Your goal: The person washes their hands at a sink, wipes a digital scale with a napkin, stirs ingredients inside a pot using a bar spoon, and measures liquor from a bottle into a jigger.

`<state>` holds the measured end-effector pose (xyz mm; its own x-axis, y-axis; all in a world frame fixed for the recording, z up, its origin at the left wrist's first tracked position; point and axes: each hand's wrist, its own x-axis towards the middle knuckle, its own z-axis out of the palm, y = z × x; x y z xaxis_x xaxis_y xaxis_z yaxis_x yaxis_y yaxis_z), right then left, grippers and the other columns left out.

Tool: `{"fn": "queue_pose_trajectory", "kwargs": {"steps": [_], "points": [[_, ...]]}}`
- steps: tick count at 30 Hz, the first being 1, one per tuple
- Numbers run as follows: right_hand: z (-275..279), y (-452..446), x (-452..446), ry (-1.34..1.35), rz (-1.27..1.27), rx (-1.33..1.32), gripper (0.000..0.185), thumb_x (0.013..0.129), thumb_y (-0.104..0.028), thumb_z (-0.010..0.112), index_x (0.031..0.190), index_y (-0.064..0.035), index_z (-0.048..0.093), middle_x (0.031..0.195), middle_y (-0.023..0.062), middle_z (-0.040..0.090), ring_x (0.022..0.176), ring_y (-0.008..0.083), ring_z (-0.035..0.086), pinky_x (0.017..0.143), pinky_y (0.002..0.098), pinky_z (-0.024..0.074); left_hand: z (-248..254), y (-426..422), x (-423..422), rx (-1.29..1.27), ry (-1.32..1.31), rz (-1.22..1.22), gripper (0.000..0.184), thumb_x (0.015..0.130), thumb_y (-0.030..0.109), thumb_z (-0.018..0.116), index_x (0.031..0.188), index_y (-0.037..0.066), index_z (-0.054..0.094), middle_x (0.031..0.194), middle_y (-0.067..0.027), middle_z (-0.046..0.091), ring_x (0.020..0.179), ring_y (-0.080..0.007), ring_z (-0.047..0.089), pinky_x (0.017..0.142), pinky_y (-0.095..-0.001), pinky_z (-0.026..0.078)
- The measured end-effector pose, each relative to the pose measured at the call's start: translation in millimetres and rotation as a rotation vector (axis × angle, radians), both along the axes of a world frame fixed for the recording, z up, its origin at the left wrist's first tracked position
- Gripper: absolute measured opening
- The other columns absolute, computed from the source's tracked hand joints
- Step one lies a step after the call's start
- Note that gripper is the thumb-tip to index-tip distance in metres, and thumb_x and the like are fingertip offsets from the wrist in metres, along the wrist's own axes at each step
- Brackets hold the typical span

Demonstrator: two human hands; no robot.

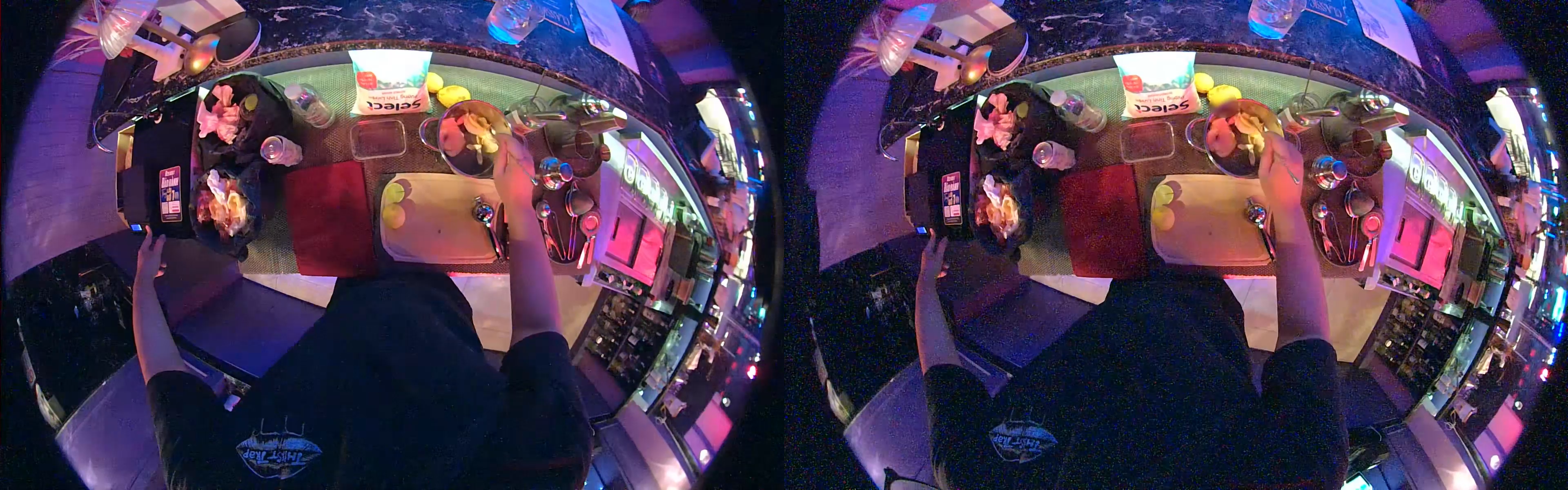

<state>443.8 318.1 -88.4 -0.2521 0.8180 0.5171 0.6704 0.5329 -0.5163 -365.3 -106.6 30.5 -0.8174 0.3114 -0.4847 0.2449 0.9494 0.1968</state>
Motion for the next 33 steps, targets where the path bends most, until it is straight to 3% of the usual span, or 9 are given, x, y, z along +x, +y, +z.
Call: {"fn": "queue_pose_trajectory", "kwargs": {"steps": [5, 14, 20, 24, 29, 33], "points": [[-24.2, 11.5, 3.1, -0.059, 0.048, 0.105, 0.014, 0.095, -0.002, 0.066, 0.106, -0.0069, 0.073, 0.095, 0.0108, 0.079, 0.073, 0.0325, 0.072, 0.067, 0.0406, 0.0554, 4.0, 6.4, 3.7, -0.012, -0.007, 0.013, 0.077, 0.105, 0.052, 0.066, 0.172, 0.042, 0.031, 0.099, -0.0051, 0.072, 0.057, -0.0134, 0.058, 0.041, -0.0275, 0.043], [-3.9, -22.8, 11.6, -0.018, 0.023, -0.228, 0.024, 0.095, 0.001, 0.063, 0.115, -0.0065, 0.074, 0.101, 0.0101, 0.080, 0.080, 0.0331, 0.074, 0.074, 0.0415, 0.0576, -0.4, -0.7, 2.1, 0.018, -0.017, 0.018, 0.078, 0.105, 0.052, 0.067, 0.172, 0.042, 0.030, 0.101, -0.0054, 0.072, 0.056, -0.0138, 0.058, 0.041, -0.0274, 0.042], [13.7, -26.5, 11.8, -0.069, -0.076, -0.128, 0.023, 0.094, 0.002, 0.062, 0.114, -0.0046, 0.074, 0.104, 0.0111, 0.080, 0.084, 0.0332, 0.075, 0.077, 0.0405, 0.0581, 1.6, 3.1, 4.2, 0.005, -0.007, 0.020, 0.078, 0.105, 0.051, 0.067, 0.172, 0.041, 0.030, 0.102, -0.0049, 0.072, 0.055, -0.0136, 0.057, 0.040, -0.0271, 0.042], [25.7, -31.3, 3.2, 0.129, 0.067, -0.189, 0.023, 0.095, 0.001, 0.063, 0.114, -0.0025, 0.074, 0.106, 0.0134, 0.080, 0.088, 0.0338, 0.075, 0.080, 0.0397, 0.0582, 1.3, 4.7, 8.0, 0.037, -0.024, 0.057, 0.078, 0.105, 0.050, 0.067, 0.173, 0.041, 0.030, 0.105, -0.0049, 0.072, 0.054, -0.0130, 0.057, 0.039, -0.0268, 0.041], [15.4, -34.6, 6.5, 0.017, 0.089, -0.318, 0.023, 0.095, 0.001, 0.063, 0.115, -0.0024, 0.074, 0.107, 0.0137, 0.080, 0.087, 0.0342, 0.074, 0.080, 0.0393, 0.0583, -0.7, 2.9, 3.2, 0.036, -0.044, 0.066, 0.078, 0.106, 0.049, 0.067, 0.173, 0.041, 0.029, 0.109, -0.0056, 0.072, 0.053, -0.0125, 0.056, 0.039, -0.0265, 0.040], [13.5, -29.9, 11.9, -0.001, -0.018, -0.176, 0.025, 0.095, 0.002, 0.063, 0.116, -0.0041, 0.074, 0.107, 0.0122, 0.080, 0.087, 0.0330, 0.074, 0.080, 0.0395, 0.0584, -0.8, 0.4, 2.3, 0.065, -0.046, 0.064, 0.079, 0.106, 0.048, 0.068, 0.173, 0.042, 0.028, 0.111, -0.0057, 0.072, 0.053, -0.0124, 0.056, 0.039, -0.0268, 0.041]]}}
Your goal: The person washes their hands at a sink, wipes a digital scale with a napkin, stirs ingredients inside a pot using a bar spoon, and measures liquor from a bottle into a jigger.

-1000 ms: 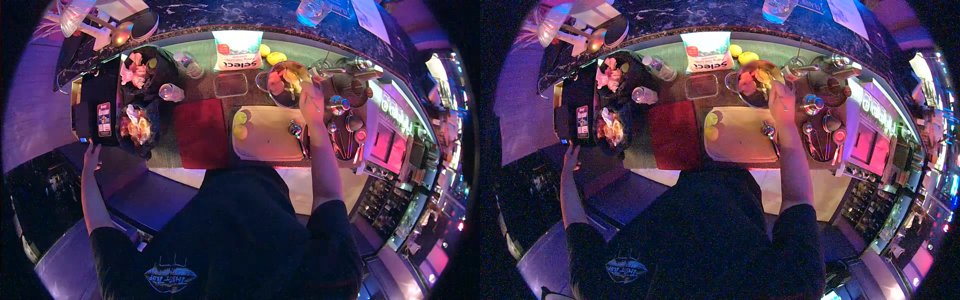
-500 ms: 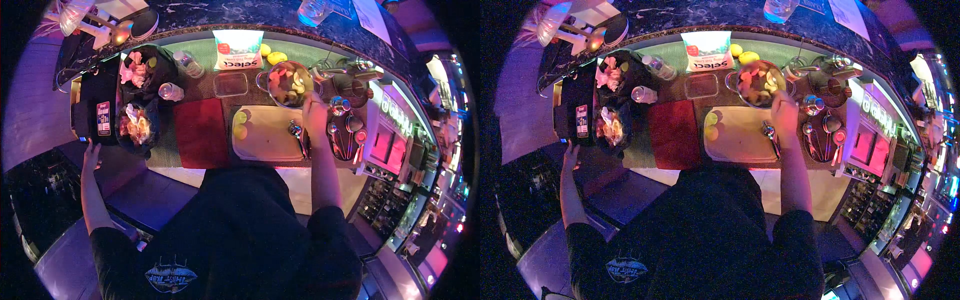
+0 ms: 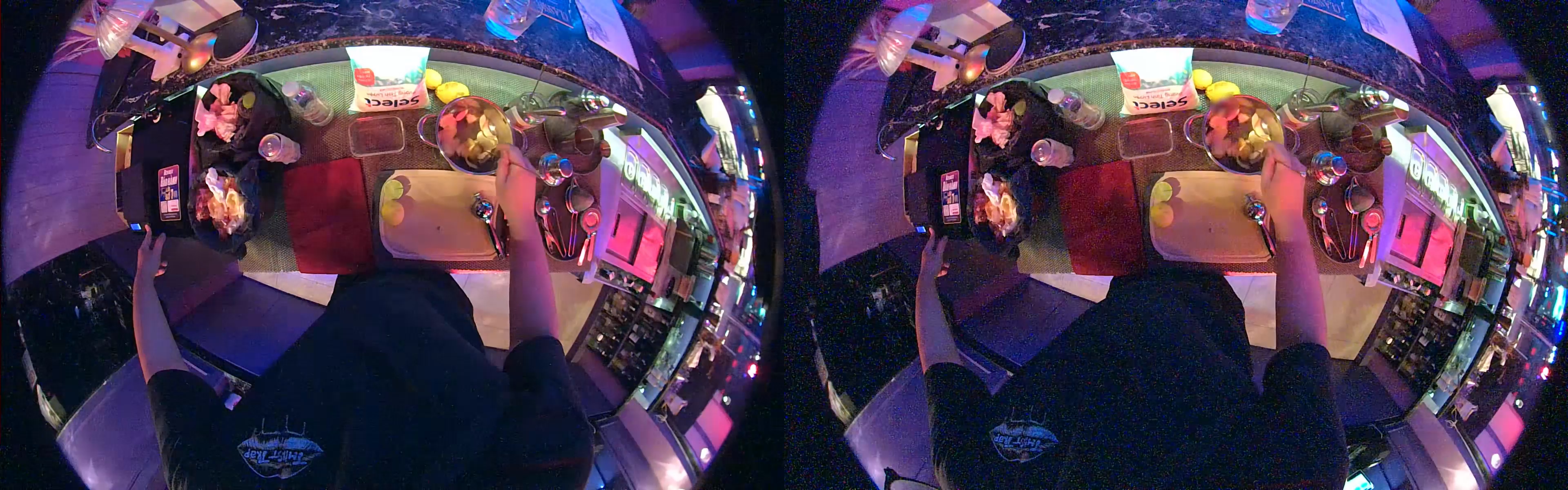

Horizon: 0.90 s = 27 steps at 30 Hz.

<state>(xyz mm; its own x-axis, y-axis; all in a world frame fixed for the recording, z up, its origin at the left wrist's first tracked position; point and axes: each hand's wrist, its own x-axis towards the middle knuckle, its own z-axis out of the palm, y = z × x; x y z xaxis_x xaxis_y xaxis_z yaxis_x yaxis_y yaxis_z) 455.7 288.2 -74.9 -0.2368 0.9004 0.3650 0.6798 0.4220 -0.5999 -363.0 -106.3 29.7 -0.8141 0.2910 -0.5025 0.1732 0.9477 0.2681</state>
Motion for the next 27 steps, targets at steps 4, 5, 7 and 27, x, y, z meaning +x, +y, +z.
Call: {"fn": "queue_pose_trajectory", "kwargs": {"steps": [4, 5, 7, 27], "points": [[-10.3, 11.6, 10.5, -0.023, -0.056, 0.109, 0.026, 0.095, 0.001, 0.064, 0.118, -0.0065, 0.075, 0.106, 0.0108, 0.081, 0.087, 0.0320, 0.075, 0.079, 0.0401, 0.0585, -2.5, -3.6, 3.1, 0.013, 0.000, 0.004, 0.080, 0.105, 0.048, 0.068, 0.173, 0.042, 0.026, 0.113, -0.0059, 0.073, 0.053, -0.0131, 0.057, 0.039, -0.0272, 0.041], [-14.7, 15.7, 12.0, -0.027, -0.069, 0.142, 0.026, 0.095, 0.001, 0.065, 0.118, -0.0073, 0.075, 0.106, 0.0104, 0.081, 0.087, 0.0318, 0.075, 0.078, 0.0403, 0.0585, -2.2, -2.8, 3.4, 0.017, 0.002, 0.004, 0.081, 0.105, 0.048, 0.069, 0.174, 0.042, 0.026, 0.114, -0.0060, 0.073, 0.053, -0.0135, 0.057, 0.039, -0.0273, 0.041], [-22.2, 20.5, 9.5, -0.029, -0.083, 0.176, 0.027, 0.095, 0.001, 0.065, 0.118, -0.0082, 0.076, 0.106, 0.0100, 0.081, 0.086, 0.0315, 0.076, 0.078, 0.0405, 0.0586, -1.5, -0.5, 2.6, 0.022, 0.006, 0.002, 0.081, 0.105, 0.047, 0.069, 0.174, 0.042, 0.025, 0.114, -0.0061, 0.073, 0.054, -0.0138, 0.057, 0.039, -0.0274, 0.041], [-27.5, 8.0, 1.9, -0.049, 0.125, -0.436, 0.037, 0.117, -0.021, 0.047, 0.142, -0.0041, 0.068, 0.131, 0.0142, 0.077, 0.115, 0.0299, 0.076, 0.097, 0.0374, 0.0573, -46.4, -26.0, 24.0, 0.341, 0.052, 0.005, 0.090, 0.105, 0.035, 0.074, 0.176, 0.036, 0.020, 0.100, -0.0119, 0.070, 0.058, -0.0161, 0.060, 0.048, -0.0312, 0.049]]}}
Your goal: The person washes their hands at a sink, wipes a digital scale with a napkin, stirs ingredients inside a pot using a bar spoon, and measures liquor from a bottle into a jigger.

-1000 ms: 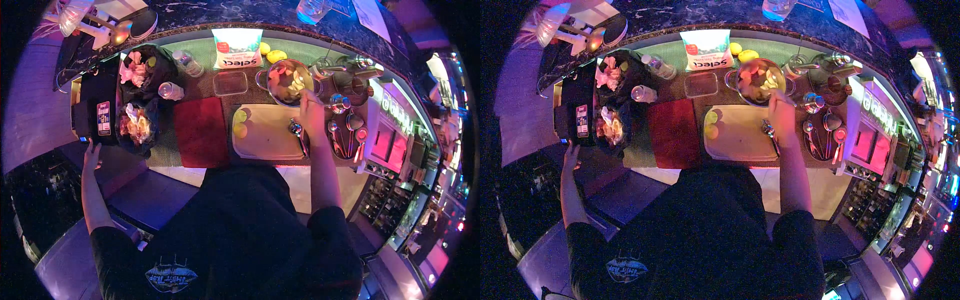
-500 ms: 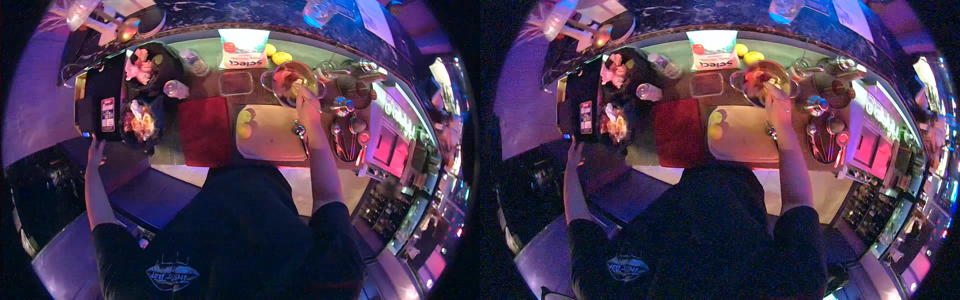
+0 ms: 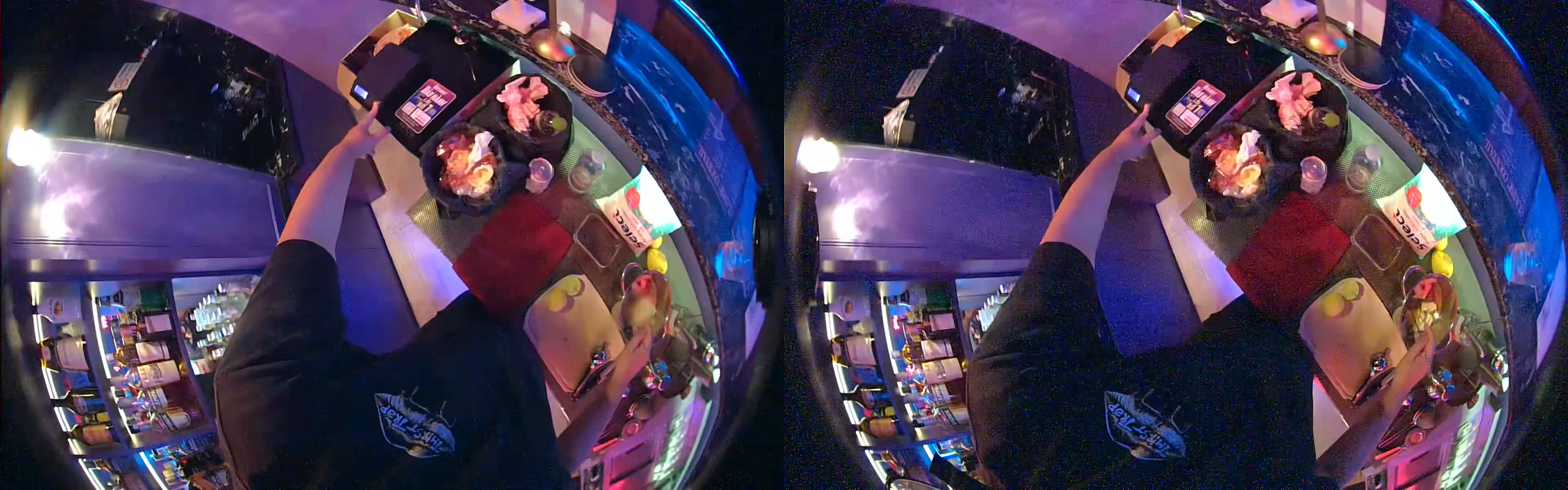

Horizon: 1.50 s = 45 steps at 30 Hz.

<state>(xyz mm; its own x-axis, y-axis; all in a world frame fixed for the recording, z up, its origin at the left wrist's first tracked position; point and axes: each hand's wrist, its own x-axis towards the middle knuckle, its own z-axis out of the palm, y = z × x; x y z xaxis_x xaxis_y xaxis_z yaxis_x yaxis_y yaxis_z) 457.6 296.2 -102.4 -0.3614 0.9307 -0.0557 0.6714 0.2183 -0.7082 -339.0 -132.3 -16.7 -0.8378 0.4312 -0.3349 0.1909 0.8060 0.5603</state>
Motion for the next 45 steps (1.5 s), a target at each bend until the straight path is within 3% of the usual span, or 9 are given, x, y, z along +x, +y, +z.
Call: {"fn": "queue_pose_trajectory", "kwargs": {"steps": [15, 34, 36, 38, 39, 41, 43, 44, 45], "points": [[-1.1, -11.0, 2.7, -0.041, -0.006, -0.005, 0.036, 0.116, -0.019, 0.047, 0.143, -0.0075, 0.068, 0.129, 0.0154, 0.077, 0.115, 0.0296, 0.076, 0.096, 0.0372, 0.0575, -22.3, 0.7, 21.8, 0.173, 0.284, -0.002, 0.096, 0.102, 0.039, 0.075, 0.177, 0.037, 0.015, 0.079, -0.0111, 0.069, 0.059, -0.0183, 0.061, 0.053, -0.0308, 0.048], [-10.4, -18.7, 3.2, -0.012, -0.023, -0.002, 0.039, 0.116, -0.025, 0.050, 0.143, -0.0040, 0.068, 0.129, 0.0161, 0.077, 0.112, 0.0297, 0.075, 0.098, 0.0369, 0.0570, -3.2, 18.8, 24.0, 0.367, 0.010, 0.208, 0.073, 0.101, 0.023, 0.075, 0.168, 0.030, 0.047, 0.071, -0.0011, 0.060, 0.056, -0.0104, 0.047, 0.051, -0.0249, 0.040], [-3.2, -21.4, -7.2, -0.061, -0.096, -0.031, 0.040, 0.116, -0.027, 0.050, 0.144, -0.0034, 0.067, 0.128, 0.0164, 0.077, 0.112, 0.0295, 0.075, 0.098, 0.0369, 0.0567, -30.1, -3.3, -5.1, 0.348, 0.230, -0.020, 0.075, 0.097, 0.010, 0.076, 0.167, 0.017, 0.049, 0.101, -0.0012, 0.074, 0.066, -0.0070, 0.056, 0.061, -0.0226, 0.048], [-37.3, -17.2, 18.4, -0.314, 0.187, 0.810, 0.044, 0.115, -0.028, 0.052, 0.149, -0.0030, 0.064, 0.128, 0.0159, 0.076, 0.108, 0.0272, 0.074, 0.095, 0.0349, 0.0569, -80.0, -23.2, -52.8, 0.420, 0.610, -0.349, 0.067, 0.101, 0.012, 0.072, 0.165, 0.013, 0.052, 0.117, -0.0029, 0.077, 0.083, -0.0092, 0.063, 0.079, -0.0237, 0.054], [-88.7, -19.9, 49.7, -0.533, 0.050, 0.698, 0.043, 0.112, -0.025, 0.054, 0.148, -0.0023, 0.064, 0.120, 0.0151, 0.076, 0.100, 0.0256, 0.072, 0.089, 0.0356, 0.0570, -85.0, -23.3, -58.7, 0.478, 0.537, -0.390, 0.067, 0.101, 0.012, 0.072, 0.165, 0.013, 0.052, 0.117, -0.0029, 0.077, 0.083, -0.0092, 0.063, 0.079, -0.0237, 0.054], [-7.4, -21.0, -1.7, -0.522, 0.135, 0.887, 0.040, 0.110, -0.021, 0.054, 0.144, -0.0041, 0.067, 0.111, 0.0105, 0.075, 0.092, 0.0245, 0.069, 0.083, 0.0376, 0.0565, -99.2, -29.3, -78.1, 0.503, 0.466, -0.353, 0.064, 0.103, 0.012, 0.070, 0.164, 0.011, 0.051, 0.129, -0.0070, 0.075, 0.094, -0.0122, 0.068, 0.083, -0.0241, 0.055], [47.3, -37.3, -36.8, -0.463, -0.087, -0.037, 0.033, 0.111, -0.030, 0.061, 0.131, -0.0077, 0.074, 0.111, 0.0102, 0.080, 0.094, 0.0279, 0.074, 0.084, 0.0370, 0.0575, -106.4, -31.1, -88.3, 0.486, 0.435, -0.303, 0.061, 0.106, 0.013, 0.069, 0.164, 0.008, 0.051, 0.140, -0.0111, 0.073, 0.104, -0.0151, 0.072, 0.088, -0.0244, 0.056], [15.0, -31.0, -19.4, -0.081, 0.082, 0.317, 0.031, 0.112, -0.030, 0.059, 0.129, -0.0097, 0.075, 0.105, 0.0077, 0.080, 0.087, 0.0260, 0.073, 0.078, 0.0366, 0.0557, -63.6, -21.4, -46.8, 0.504, -0.025, -0.022, 0.063, 0.105, 0.018, 0.070, 0.165, 0.021, 0.052, 0.090, -0.0020, 0.075, 0.061, -0.0083, 0.057, 0.053, -0.0229, 0.045], [13.6, -30.4, -17.7, -0.013, 0.000, 0.158, 0.031, 0.112, -0.028, 0.056, 0.129, -0.0097, 0.075, 0.103, 0.0078, 0.080, 0.086, 0.0239, 0.072, 0.076, 0.0354, 0.0549, -56.5, 0.5, -25.6, 0.575, 0.101, -0.010, 0.064, 0.105, 0.024, 0.071, 0.165, 0.031, 0.051, 0.064, 0.0058, 0.051, 0.046, -0.0041, 0.032, 0.041, -0.0229, 0.025]]}}
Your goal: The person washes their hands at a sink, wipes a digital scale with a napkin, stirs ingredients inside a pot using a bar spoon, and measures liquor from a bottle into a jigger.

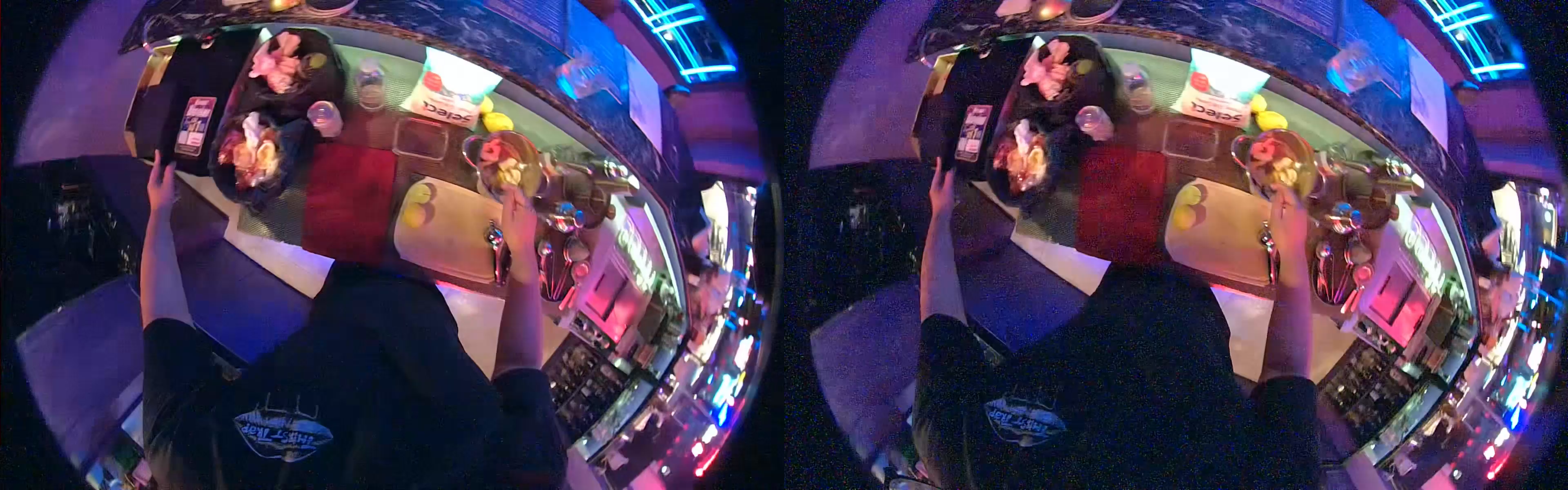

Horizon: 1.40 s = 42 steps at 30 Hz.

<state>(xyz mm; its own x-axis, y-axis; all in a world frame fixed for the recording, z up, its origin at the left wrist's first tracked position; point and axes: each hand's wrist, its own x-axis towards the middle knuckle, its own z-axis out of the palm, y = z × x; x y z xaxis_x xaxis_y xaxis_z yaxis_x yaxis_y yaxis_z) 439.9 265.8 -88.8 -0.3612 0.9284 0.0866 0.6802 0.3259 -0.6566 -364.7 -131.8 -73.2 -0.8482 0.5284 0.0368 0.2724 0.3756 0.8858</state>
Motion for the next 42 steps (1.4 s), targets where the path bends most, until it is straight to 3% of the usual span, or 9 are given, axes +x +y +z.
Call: {"fn": "queue_pose_trajectory", "kwargs": {"steps": [2, 4, 7, 9, 19, 21, 25, 34, 42], "points": [[-8.6, 13.9, 10.0, 0.074, -0.128, -0.106, 0.031, 0.111, -0.023, 0.055, 0.130, -0.0093, 0.075, 0.103, 0.0092, 0.080, 0.088, 0.0238, 0.073, 0.078, 0.0341, 0.0561, 32.9, 11.8, 31.8, -0.118, -0.143, 0.106, 0.064, 0.106, 0.028, 0.069, 0.167, 0.031, 0.049, 0.066, 0.0057, 0.052, 0.048, -0.0044, 0.036, 0.042, -0.0225, 0.029], [-11.5, 23.4, 19.4, 0.111, -0.124, 0.112, 0.027, 0.111, -0.016, 0.058, 0.125, -0.0025, 0.076, 0.109, 0.0106, 0.082, 0.088, 0.0255, 0.076, 0.077, 0.0343, 0.0584, 3.9, -1.5, -1.8, -0.032, -0.105, 0.056, 0.064, 0.107, 0.028, 0.068, 0.167, 0.032, 0.047, 0.066, 0.0063, 0.052, 0.048, -0.0039, 0.036, 0.041, -0.0216, 0.029], [-1.9, 29.2, 19.8, 0.139, -0.242, -0.016, 0.031, 0.109, -0.017, 0.056, 0.128, -0.0028, 0.076, 0.120, 0.0120, 0.080, 0.103, 0.0267, 0.075, 0.089, 0.0325, 0.0574, 30.3, 7.1, 18.7, -0.047, -0.194, 0.080, 0.063, 0.108, 0.027, 0.068, 0.167, 0.028, 0.048, 0.067, 0.0063, 0.053, 0.048, -0.0035, 0.036, 0.041, -0.0220, 0.027], [-7.9, 44.3, 17.2, 0.171, -0.196, 0.155, 0.032, 0.109, -0.018, 0.056, 0.130, -0.0021, 0.075, 0.123, 0.0105, 0.080, 0.105, 0.0262, 0.074, 0.091, 0.0327, 0.0569, 20.2, 3.7, 9.1, 0.015, -0.213, 0.044, 0.062, 0.108, 0.025, 0.067, 0.167, 0.024, 0.048, 0.067, 0.0068, 0.053, 0.049, -0.0030, 0.036, 0.042, -0.0220, 0.026], [-37.5, 55.9, -21.5, 0.187, 0.015, 0.006, 0.025, 0.109, -0.018, 0.056, 0.124, -0.0062, 0.073, 0.113, 0.0094, 0.079, 0.094, 0.0264, 0.072, 0.086, 0.0339, 0.0561, 34.2, 13.4, 21.5, -0.083, -0.136, 0.129, 0.063, 0.108, 0.024, 0.068, 0.167, 0.021, 0.048, 0.067, 0.0088, 0.051, 0.050, -0.0027, 0.035, 0.044, -0.0222, 0.026], [2.6, 43.2, -17.4, 0.058, -0.011, -0.178, 0.024, 0.107, -0.017, 0.057, 0.122, -0.0064, 0.073, 0.108, 0.0115, 0.079, 0.087, 0.0302, 0.074, 0.078, 0.0405, 0.0574, 24.7, 9.4, 9.2, -0.082, -0.105, 0.118, 0.062, 0.108, 0.025, 0.068, 0.167, 0.022, 0.049, 0.067, 0.0086, 0.051, 0.050, -0.0028, 0.035, 0.044, -0.0223, 0.026], [8.2, 50.5, 19.1, 0.020, -0.026, -0.132, 0.024, 0.106, -0.017, 0.058, 0.123, -0.0072, 0.073, 0.104, 0.0134, 0.079, 0.085, 0.0297, 0.072, 0.077, 0.0407, 0.0567, 6.8, 0.5, -7.7, -0.107, -0.019, 0.078, 0.061, 0.107, 0.026, 0.067, 0.166, 0.026, 0.051, 0.066, 0.0083, 0.050, 0.050, -0.0033, 0.036, 0.043, -0.0226, 0.027], [28.0, 55.0, 28.4, 0.111, -0.099, 0.279, 0.024, 0.101, -0.005, 0.058, 0.120, -0.0042, 0.073, 0.104, 0.0135, 0.080, 0.083, 0.0300, 0.073, 0.077, 0.0390, 0.0570, 56.8, 29.0, 38.4, -0.196, -0.237, 0.260, 0.053, 0.107, 0.034, 0.066, 0.159, 0.035, 0.058, 0.064, 0.0070, 0.049, 0.046, -0.0050, 0.036, 0.039, -0.0233, 0.029], [11.9, 35.0, 38.3, 0.017, 0.005, 0.073, 0.022, 0.104, -0.004, 0.057, 0.119, -0.0021, 0.073, 0.107, 0.0133, 0.078, 0.088, 0.0286, 0.072, 0.081, 0.0372, 0.0570, 56.4, 23.1, 28.5, -0.242, -0.196, 0.272, 0.051, 0.106, 0.035, 0.068, 0.157, 0.031, 0.062, 0.064, 0.0069, 0.050, 0.047, -0.0048, 0.038, 0.040, -0.0241, 0.031]]}}
